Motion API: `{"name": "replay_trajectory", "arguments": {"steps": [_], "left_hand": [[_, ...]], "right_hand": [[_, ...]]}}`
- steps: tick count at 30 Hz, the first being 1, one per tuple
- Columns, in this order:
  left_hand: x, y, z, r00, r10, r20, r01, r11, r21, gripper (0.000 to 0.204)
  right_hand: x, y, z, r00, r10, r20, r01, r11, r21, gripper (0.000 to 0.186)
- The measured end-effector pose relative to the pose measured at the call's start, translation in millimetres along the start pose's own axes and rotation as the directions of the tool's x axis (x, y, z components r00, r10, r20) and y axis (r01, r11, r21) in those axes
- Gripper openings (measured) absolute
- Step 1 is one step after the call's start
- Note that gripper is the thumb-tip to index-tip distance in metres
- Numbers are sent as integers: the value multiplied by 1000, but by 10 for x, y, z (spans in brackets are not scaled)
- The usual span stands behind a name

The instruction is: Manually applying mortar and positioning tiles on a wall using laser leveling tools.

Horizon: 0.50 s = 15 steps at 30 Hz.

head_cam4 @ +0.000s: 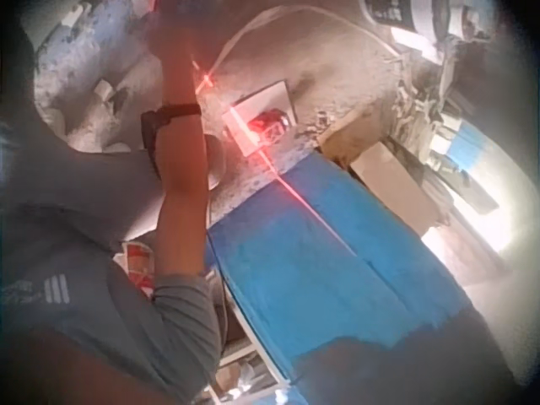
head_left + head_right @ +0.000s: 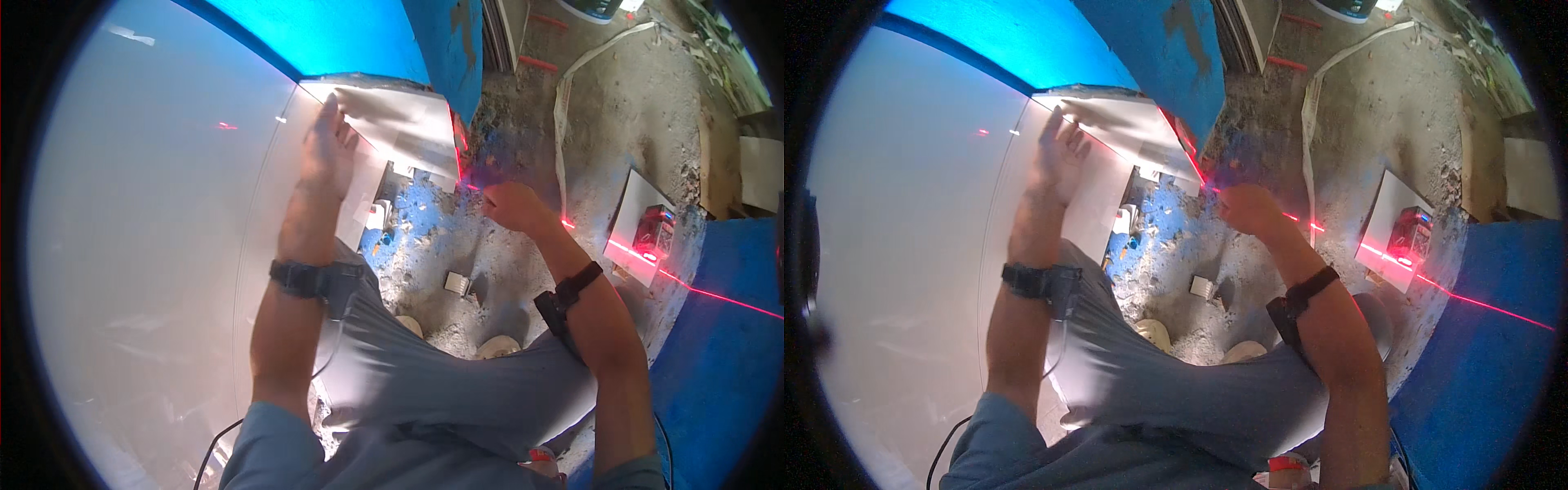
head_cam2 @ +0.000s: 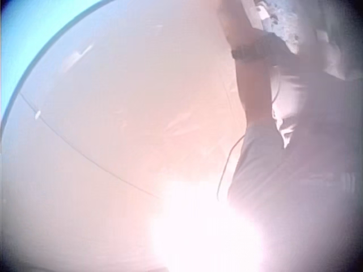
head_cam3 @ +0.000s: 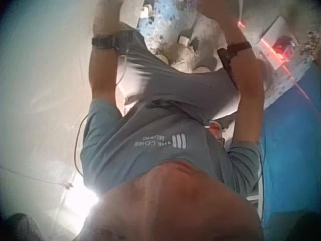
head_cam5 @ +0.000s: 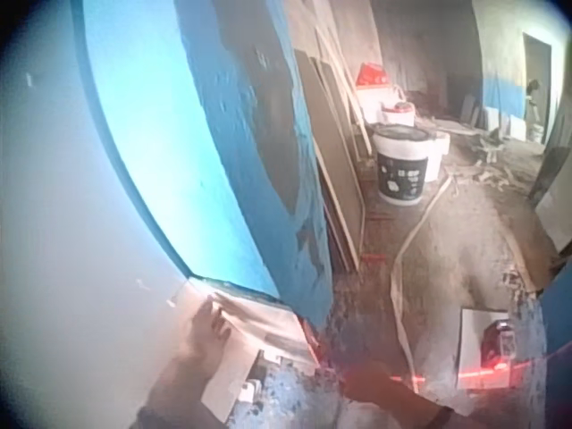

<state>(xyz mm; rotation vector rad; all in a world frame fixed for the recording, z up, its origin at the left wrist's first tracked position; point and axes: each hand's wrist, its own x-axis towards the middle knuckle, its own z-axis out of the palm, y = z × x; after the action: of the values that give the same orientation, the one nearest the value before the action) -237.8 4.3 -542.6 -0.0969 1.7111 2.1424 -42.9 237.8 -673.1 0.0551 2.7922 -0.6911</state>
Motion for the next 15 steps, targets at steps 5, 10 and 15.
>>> {"name": "replay_trajectory", "arguments": {"steps": [5, 10, 15], "left_hand": [[-419, 251, 11, 995, 73, 67, -73, 997, -1, 65], [-770, 481, -103, 970, 192, 149, -213, 968, 132, 55], [-1191, 736, -292, 931, 299, 209, -364, 808, 464, 28]], "right_hand": [[78, -188, -40, 997, -48, 52, 43, 995, 85, 23], [192, -228, 86, 985, -77, 154, 79, 997, -8, 19], [408, -466, 313, 962, -146, 232, 145, 989, 25, 18]]}}
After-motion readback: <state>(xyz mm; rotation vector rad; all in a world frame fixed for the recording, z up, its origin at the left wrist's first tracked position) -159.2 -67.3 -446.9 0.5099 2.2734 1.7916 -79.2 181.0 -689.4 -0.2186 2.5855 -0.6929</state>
